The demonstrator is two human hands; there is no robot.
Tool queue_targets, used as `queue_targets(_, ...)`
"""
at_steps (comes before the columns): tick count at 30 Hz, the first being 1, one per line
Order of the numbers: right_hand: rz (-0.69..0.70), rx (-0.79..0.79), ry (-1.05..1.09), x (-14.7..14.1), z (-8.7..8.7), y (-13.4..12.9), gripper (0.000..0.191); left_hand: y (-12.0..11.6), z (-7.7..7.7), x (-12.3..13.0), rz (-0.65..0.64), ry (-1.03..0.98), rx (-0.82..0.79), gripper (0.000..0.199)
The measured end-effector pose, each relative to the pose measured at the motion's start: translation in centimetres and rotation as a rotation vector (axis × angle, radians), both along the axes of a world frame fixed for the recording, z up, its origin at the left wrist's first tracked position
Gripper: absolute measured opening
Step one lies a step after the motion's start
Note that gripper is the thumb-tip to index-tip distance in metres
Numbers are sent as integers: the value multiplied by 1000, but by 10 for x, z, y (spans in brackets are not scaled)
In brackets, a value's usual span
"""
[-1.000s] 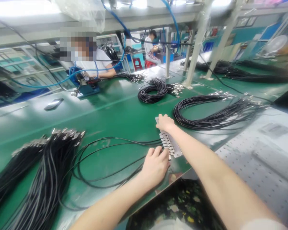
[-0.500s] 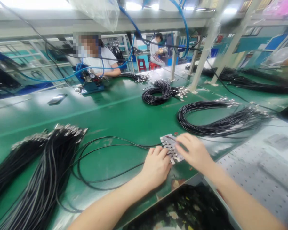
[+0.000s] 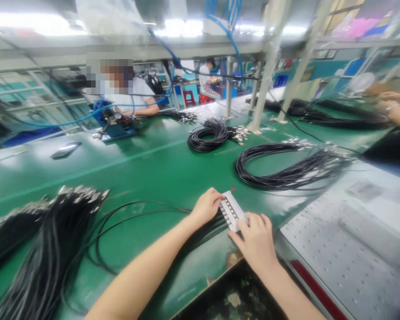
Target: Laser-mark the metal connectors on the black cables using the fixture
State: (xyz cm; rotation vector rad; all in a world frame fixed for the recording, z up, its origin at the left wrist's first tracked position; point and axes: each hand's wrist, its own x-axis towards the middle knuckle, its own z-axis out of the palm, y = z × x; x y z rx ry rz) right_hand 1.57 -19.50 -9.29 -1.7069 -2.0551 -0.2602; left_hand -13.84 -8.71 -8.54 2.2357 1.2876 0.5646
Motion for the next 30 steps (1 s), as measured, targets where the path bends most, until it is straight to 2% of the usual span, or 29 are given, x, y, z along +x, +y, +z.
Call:
queue_targets(4,-68,44,10,56,7,-28,16,-14,9,51,-242,-62,3,26)
queue_targets(8,-183,131,-20,134,9,-71,19,-31,18,134,-471,-71,-3,28)
queue_targets(11,-285,138,-42,187,3,-101,20,-44,9,196,-595,32,53,29)
queue_targets(13,-338,66,-49,216,-5,-114,18,-50,-1,229,-654,142,114,30)
queue_targets(15,-374,-46,-66,239,-15,-122,17,-54,-11,251,-700,215,164,31)
queue_targets(17,-412,-124,-92,256,-24,-125,18,-57,-16,263,-724,233,199,28)
queue_targets(20,-488,-139,-101,268,-32,-128,21,-59,-20,269,-728,260,246,26)
queue_targets(25,-496,-116,-63,272,-29,-136,16,-66,-23,271,-722,312,306,22)
queue_targets(30,-525,-93,-31,275,-28,-147,15,-75,-23,277,-793,352,405,19)
